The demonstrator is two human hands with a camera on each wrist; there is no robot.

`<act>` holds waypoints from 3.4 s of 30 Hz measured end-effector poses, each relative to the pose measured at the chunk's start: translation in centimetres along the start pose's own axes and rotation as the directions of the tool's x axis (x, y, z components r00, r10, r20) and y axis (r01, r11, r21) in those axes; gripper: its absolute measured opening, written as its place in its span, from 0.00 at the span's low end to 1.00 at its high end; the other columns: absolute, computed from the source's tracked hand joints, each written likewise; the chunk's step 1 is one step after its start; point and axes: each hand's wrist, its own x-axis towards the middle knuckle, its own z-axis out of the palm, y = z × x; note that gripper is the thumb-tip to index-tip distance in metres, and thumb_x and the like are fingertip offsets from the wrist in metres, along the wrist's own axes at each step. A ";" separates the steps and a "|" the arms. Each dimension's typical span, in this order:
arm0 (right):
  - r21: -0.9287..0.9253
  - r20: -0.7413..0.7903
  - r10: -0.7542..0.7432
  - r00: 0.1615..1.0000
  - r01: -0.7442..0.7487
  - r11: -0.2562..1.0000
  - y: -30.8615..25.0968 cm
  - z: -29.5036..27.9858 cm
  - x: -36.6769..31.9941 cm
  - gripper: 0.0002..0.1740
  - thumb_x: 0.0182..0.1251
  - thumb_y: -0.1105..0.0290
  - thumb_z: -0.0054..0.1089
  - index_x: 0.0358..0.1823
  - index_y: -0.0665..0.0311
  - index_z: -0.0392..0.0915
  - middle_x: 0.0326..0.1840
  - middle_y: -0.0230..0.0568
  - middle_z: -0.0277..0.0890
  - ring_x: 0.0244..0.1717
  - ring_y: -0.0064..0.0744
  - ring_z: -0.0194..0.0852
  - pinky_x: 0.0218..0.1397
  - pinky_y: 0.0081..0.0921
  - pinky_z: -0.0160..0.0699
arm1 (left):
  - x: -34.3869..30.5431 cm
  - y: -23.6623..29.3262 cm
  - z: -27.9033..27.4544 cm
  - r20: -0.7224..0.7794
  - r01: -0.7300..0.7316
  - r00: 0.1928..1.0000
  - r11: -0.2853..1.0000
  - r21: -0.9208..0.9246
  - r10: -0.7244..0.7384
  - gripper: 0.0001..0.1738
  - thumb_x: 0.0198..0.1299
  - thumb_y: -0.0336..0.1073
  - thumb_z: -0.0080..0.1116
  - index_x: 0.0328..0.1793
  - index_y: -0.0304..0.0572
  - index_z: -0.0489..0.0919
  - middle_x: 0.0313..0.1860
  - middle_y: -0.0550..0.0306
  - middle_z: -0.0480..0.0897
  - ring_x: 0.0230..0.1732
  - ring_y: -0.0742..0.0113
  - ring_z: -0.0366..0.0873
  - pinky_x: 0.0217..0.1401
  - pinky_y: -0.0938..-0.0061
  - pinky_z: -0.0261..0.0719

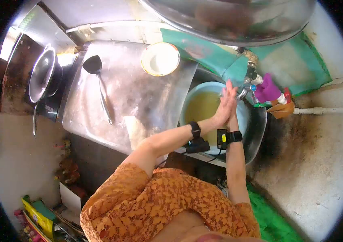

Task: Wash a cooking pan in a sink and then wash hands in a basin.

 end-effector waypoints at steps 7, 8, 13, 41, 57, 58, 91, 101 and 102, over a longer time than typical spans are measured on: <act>0.064 0.062 0.045 0.997 -0.049 0.997 0.7 -0.9 2.8 0.32 0.74 0.50 0.36 0.70 0.64 0.57 0.74 0.41 0.53 0.74 0.38 0.47 0.75 0.37 0.41 | 1.2 -1.3 -1.1 -0.028 0.124 0.991 0.985 -0.118 -0.128 0.41 0.68 0.63 0.29 0.79 0.48 0.40 0.80 0.51 0.34 0.79 0.52 0.28 0.77 0.54 0.31; 0.175 0.079 0.105 0.991 -0.117 0.978 0.3 -1.8 3.2 0.32 0.74 0.49 0.36 0.70 0.64 0.57 0.74 0.41 0.52 0.74 0.38 0.46 0.76 0.38 0.40 | 1.2 -1.8 -1.4 -0.068 0.175 0.980 0.970 -0.168 -0.188 0.37 0.69 0.59 0.33 0.77 0.49 0.47 0.76 0.53 0.47 0.75 0.56 0.43 0.73 0.59 0.45; 0.367 -0.117 -0.256 0.960 0.281 0.887 5.7 -1.3 5.7 0.28 0.73 0.53 0.38 0.58 0.71 0.68 0.59 0.47 0.70 0.66 0.44 0.62 0.74 0.43 0.51 | 2.7 -0.2 -3.0 0.163 0.229 0.973 0.805 -0.547 -0.167 0.33 0.67 0.55 0.47 0.71 0.47 0.58 0.66 0.56 0.64 0.63 0.58 0.65 0.67 0.64 0.63; -0.781 0.454 -0.352 0.818 0.556 0.284 2.9 -7.9 3.8 0.09 0.58 0.69 0.49 0.31 0.62 0.80 0.27 0.39 0.77 0.30 0.36 0.77 0.36 0.33 0.75 | 4.2 -5.5 -3.3 0.466 0.500 0.866 0.321 -0.804 -0.181 0.16 0.57 0.39 0.52 0.45 0.34 0.78 0.36 0.56 0.80 0.39 0.58 0.78 0.50 0.70 0.77; -0.766 0.473 -0.231 0.850 0.527 0.370 7.8 -4.7 -2.0 0.22 0.73 0.57 0.36 0.43 0.64 0.78 0.36 0.41 0.78 0.37 0.37 0.75 0.46 0.32 0.71 | 3.0 -4.5 -3.7 0.034 0.099 0.986 0.742 0.663 -0.161 0.17 0.66 0.46 0.45 0.44 0.42 0.78 0.35 0.52 0.80 0.35 0.57 0.78 0.43 0.66 0.77; -0.765 0.542 -0.120 0.832 0.547 0.338 6.7 -4.8 -0.9 0.22 0.74 0.57 0.36 0.43 0.64 0.78 0.37 0.42 0.78 0.37 0.36 0.75 0.47 0.32 0.71 | 2.8 -4.1 -4.2 0.129 -0.002 0.982 0.677 0.736 -0.137 0.17 0.66 0.46 0.45 0.44 0.42 0.79 0.36 0.51 0.81 0.35 0.57 0.79 0.43 0.66 0.77; 0.308 0.111 -0.191 0.975 0.149 0.940 2.9 -5.5 2.7 0.37 0.61 0.48 0.51 0.63 0.69 0.61 0.59 0.53 0.71 0.63 0.45 0.67 0.69 0.39 0.57 | 1.6 -4.2 -2.8 0.410 -0.490 0.853 0.229 0.841 0.321 0.20 0.66 0.46 0.41 0.45 0.37 0.76 0.43 0.40 0.75 0.53 0.42 0.71 0.65 0.51 0.61; -0.063 -0.308 0.084 0.948 -0.109 0.992 4.7 -0.4 -1.9 0.32 0.63 0.52 0.52 0.63 0.64 0.64 0.58 0.49 0.71 0.60 0.40 0.69 0.60 0.33 0.64 | 2.4 -1.4 -5.6 0.045 0.674 0.737 0.738 0.020 -0.675 0.31 0.67 0.60 0.36 0.66 0.47 0.67 0.48 0.57 0.75 0.47 0.61 0.73 0.48 0.64 0.71; -0.028 -0.276 0.130 0.952 -0.143 0.989 4.1 -0.4 -1.6 0.31 0.63 0.53 0.53 0.63 0.63 0.64 0.58 0.48 0.71 0.60 0.39 0.69 0.59 0.33 0.65 | 1.6 -1.1 -5.2 0.079 0.655 0.754 0.755 -0.027 -0.652 0.31 0.68 0.58 0.35 0.67 0.45 0.65 0.51 0.56 0.74 0.50 0.61 0.72 0.51 0.65 0.69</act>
